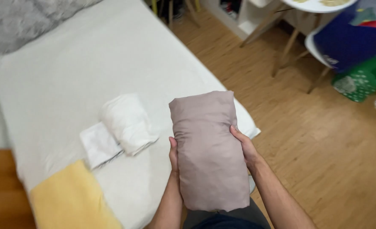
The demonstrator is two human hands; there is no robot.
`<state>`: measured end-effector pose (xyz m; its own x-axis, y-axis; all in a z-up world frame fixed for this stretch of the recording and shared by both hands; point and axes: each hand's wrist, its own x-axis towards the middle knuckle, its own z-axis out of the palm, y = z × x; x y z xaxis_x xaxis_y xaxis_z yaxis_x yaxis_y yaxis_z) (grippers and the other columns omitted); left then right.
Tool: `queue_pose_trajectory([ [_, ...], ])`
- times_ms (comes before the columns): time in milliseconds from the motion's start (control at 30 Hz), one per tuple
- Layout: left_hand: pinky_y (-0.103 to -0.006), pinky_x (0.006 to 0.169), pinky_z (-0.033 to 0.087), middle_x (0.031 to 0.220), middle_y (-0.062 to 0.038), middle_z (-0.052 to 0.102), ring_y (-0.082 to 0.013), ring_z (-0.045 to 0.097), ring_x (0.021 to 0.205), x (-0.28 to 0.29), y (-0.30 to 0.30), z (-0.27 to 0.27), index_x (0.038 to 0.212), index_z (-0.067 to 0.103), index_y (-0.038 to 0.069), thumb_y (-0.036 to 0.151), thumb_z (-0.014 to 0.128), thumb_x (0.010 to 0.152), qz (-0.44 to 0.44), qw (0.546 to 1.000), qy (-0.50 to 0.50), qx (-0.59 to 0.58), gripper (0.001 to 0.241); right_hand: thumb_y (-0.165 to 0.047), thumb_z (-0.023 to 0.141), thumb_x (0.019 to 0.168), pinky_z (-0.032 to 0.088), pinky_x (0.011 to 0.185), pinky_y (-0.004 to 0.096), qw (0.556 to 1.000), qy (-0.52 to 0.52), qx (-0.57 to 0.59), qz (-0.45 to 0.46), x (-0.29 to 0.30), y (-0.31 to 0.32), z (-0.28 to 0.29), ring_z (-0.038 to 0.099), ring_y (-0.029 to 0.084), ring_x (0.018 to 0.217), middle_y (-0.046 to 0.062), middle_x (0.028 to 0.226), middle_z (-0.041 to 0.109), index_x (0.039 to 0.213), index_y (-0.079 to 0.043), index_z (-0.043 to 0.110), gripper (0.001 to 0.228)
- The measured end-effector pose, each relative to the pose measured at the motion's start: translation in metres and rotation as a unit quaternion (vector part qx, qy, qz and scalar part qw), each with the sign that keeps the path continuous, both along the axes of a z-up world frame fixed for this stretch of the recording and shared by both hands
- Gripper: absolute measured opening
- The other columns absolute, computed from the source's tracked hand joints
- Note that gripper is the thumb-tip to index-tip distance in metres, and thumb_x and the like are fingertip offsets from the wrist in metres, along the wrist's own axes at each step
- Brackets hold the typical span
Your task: The person folds a white sheet and a brown pillowcase on a bed, smoothing them out by hand. They then move to a closet and place the folded items onto a shelf among other linens.
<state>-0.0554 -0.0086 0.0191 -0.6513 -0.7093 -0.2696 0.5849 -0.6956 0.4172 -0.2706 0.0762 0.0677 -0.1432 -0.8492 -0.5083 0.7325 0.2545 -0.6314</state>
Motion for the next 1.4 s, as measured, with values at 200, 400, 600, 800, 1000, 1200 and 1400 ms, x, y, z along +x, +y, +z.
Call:
queue_pose_trajectory([
  [200, -0.0423, 0.115, 0.041, 0.155, -0.017, 0.046, -0.0297, 0.048, 0.138, -0.145, 0.007, 0.025, 0.158, 0.033, 0.003, 0.074, 0.042, 0.093, -0.084, 0.996, 0.008, -0.014, 0.096, -0.042, 0.056, 0.098, 0.047, 0.106, 0.039, 0.995, 0.019, -0.045, -0.086, -0.126, 0.049, 0.004, 0.057, 0.023, 0.126, 0.013, 0.144, 0.057, 0.152, -0.003, 0.043, 0.068],
  [400, -0.0421, 0.115, 0.042, 0.154, -0.018, 0.045, -0.0297, 0.048, 0.138, -0.302, 0.032, 0.044, 0.157, 0.033, 0.002, 0.074, 0.045, 0.092, -0.16, 0.987, 0.016, -0.006, 0.097, -0.045, 0.054, 0.098, 0.048, 0.104, 0.039, 0.987, 0.004, -0.041, -0.153, -0.257, 0.097, 0.032, 0.06, 0.023, 0.123, 0.011, 0.142, 0.06, 0.15, -0.005, 0.046, 0.067],
  [600, -0.0407, 0.115, 0.042, 0.157, -0.017, 0.045, -0.0283, 0.048, 0.14, -0.404, 0.038, 0.05, 0.158, 0.032, 0.003, 0.074, 0.047, 0.09, -0.199, 0.979, 0.002, -0.038, 0.1, -0.045, 0.058, 0.097, 0.05, 0.102, 0.04, 0.983, -0.003, -0.037, -0.181, -0.36, 0.118, 0.025, 0.063, 0.024, 0.118, 0.012, 0.136, 0.065, 0.144, -0.002, 0.053, 0.064],
  [800, -0.0402, 0.113, 0.045, 0.154, -0.016, 0.048, -0.0277, 0.051, 0.137, -0.47, 0.004, 0.04, 0.157, 0.035, 0.003, 0.075, 0.047, 0.089, -0.201, 0.978, -0.038, -0.028, 0.1, -0.044, 0.06, 0.096, 0.051, 0.1, 0.039, 0.982, -0.021, -0.013, -0.188, -0.426, 0.079, 0.026, 0.065, 0.025, 0.114, 0.013, 0.132, 0.068, 0.139, 0.0, 0.058, 0.061],
  [1000, -0.0422, 0.11, 0.046, 0.153, -0.016, 0.05, -0.0289, 0.052, 0.135, -0.549, -0.055, 0.026, 0.156, 0.038, 0.005, 0.077, 0.048, 0.087, -0.185, 0.982, -0.024, -0.008, 0.1, -0.045, 0.06, 0.093, 0.05, 0.1, 0.04, 0.986, -0.005, -0.004, -0.164, -0.51, 0.01, 0.017, 0.063, 0.026, 0.117, 0.013, 0.134, 0.066, 0.141, -0.004, 0.056, 0.063],
  [1200, -0.0413, 0.11, 0.046, 0.153, -0.016, 0.051, -0.0285, 0.054, 0.134, -0.62, -0.144, 0.047, 0.156, 0.039, 0.005, 0.077, 0.049, 0.086, -0.162, 0.987, -0.018, -0.004, 0.101, -0.047, 0.062, 0.092, 0.05, 0.099, 0.04, 0.991, -0.006, 0.021, -0.134, -0.591, -0.09, 0.03, 0.063, 0.027, 0.114, 0.013, 0.133, 0.066, 0.144, -0.004, 0.054, 0.068],
  [1400, -0.0414, 0.11, 0.046, 0.153, -0.016, 0.051, -0.0287, 0.054, 0.134, -0.663, -0.233, 0.068, 0.156, 0.039, 0.006, 0.078, 0.052, 0.084, -0.109, 0.993, -0.05, -0.019, 0.103, -0.047, 0.062, 0.092, 0.049, 0.1, 0.039, 0.994, 0.044, 0.002, -0.1, -0.644, -0.197, 0.055, 0.061, 0.027, 0.118, 0.014, 0.137, 0.063, 0.146, -0.004, 0.052, 0.069],
])
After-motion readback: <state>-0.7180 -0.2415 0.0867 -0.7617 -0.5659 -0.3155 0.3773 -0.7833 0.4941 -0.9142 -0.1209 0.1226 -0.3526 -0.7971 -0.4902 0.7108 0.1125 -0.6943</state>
